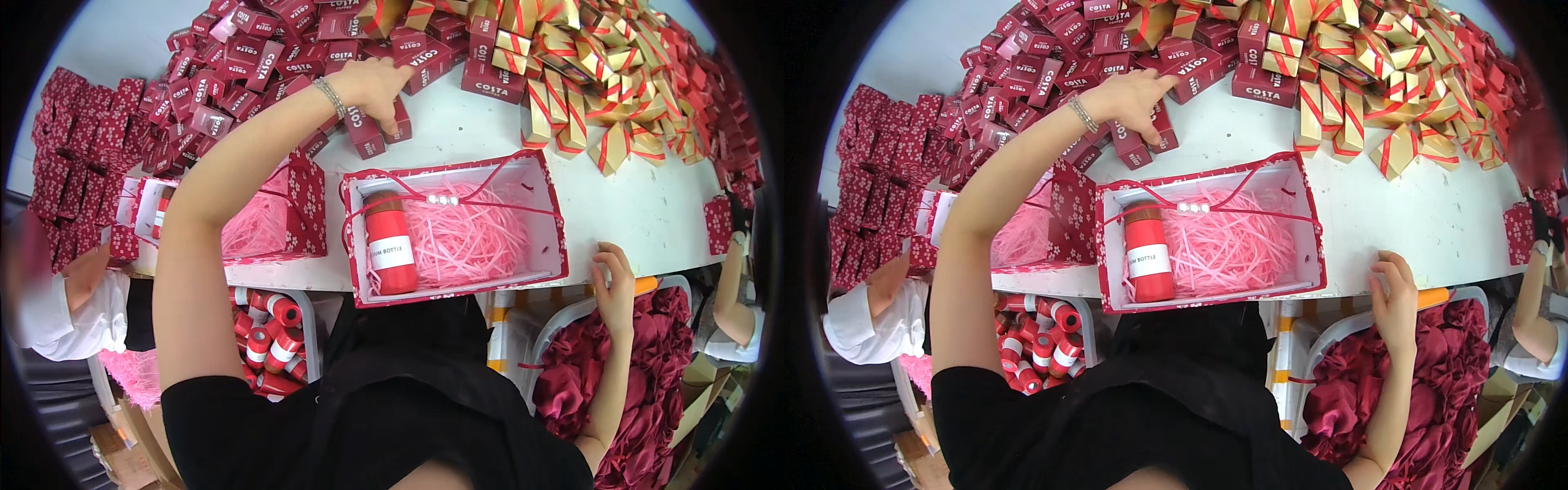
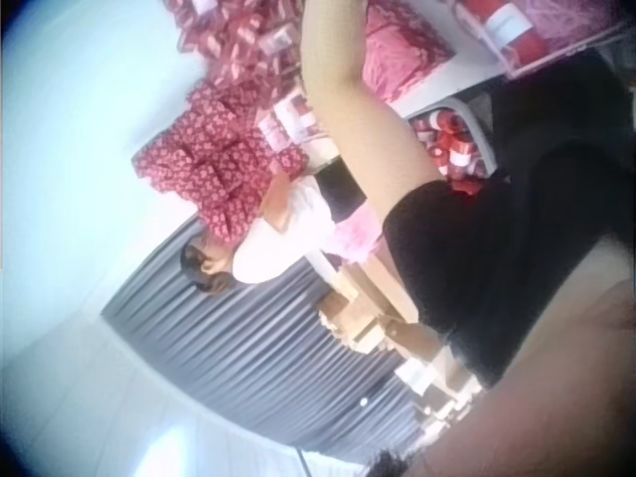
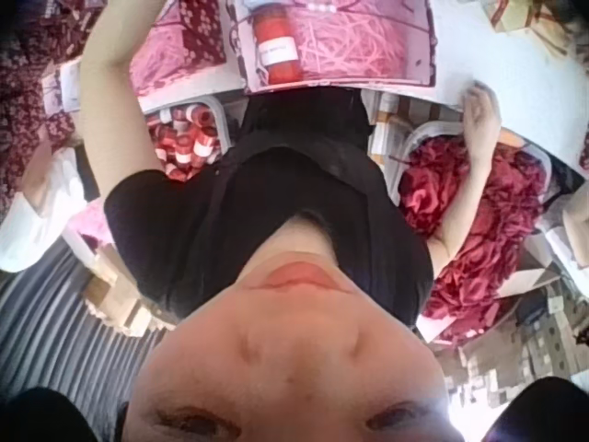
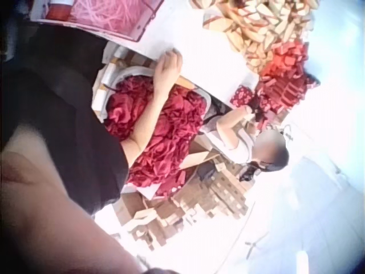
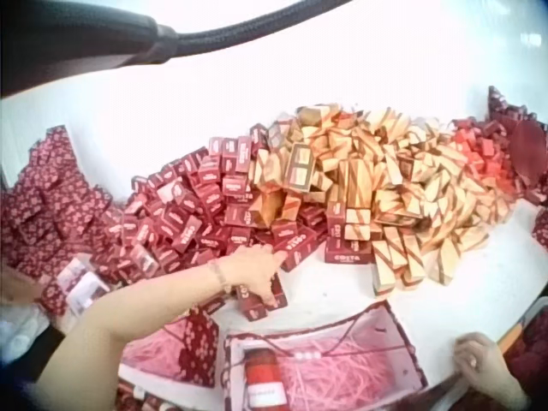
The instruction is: The person assembles gift boxes by placing pink shredded paper, a red and white striped bottle, a small red box, and a small pouch into a clear box with a red patterned lid. The person then closes the box and sets it aside.
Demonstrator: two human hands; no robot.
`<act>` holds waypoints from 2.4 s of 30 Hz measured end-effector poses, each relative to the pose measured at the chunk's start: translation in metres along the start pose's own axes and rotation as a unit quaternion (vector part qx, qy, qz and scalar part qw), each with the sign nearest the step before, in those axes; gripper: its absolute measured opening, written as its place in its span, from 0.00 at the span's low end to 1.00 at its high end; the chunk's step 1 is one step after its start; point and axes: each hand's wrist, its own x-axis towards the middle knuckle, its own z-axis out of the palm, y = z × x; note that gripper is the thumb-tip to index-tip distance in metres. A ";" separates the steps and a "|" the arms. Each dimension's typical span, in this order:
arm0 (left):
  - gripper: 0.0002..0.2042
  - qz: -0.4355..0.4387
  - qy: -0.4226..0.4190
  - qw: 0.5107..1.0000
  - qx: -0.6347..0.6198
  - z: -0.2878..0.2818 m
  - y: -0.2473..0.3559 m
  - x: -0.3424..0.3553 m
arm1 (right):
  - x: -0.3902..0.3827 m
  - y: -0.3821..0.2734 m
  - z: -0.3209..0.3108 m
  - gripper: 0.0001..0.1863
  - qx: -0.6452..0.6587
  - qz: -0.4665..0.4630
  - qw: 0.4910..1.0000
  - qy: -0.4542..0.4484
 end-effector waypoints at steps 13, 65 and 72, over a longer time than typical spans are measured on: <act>0.50 0.301 0.268 0.774 -0.488 -0.029 0.024 -0.089 | 0.013 -0.032 -0.013 0.11 0.089 0.024 0.989 0.114; 0.13 0.150 0.261 0.887 -0.351 0.034 0.088 -0.088 | 0.179 -0.021 -0.042 0.18 -0.228 -0.022 0.970 0.077; 0.22 0.269 0.288 0.919 -0.023 0.031 0.102 -0.088 | 0.168 0.080 0.033 0.20 -0.197 -0.071 0.971 0.111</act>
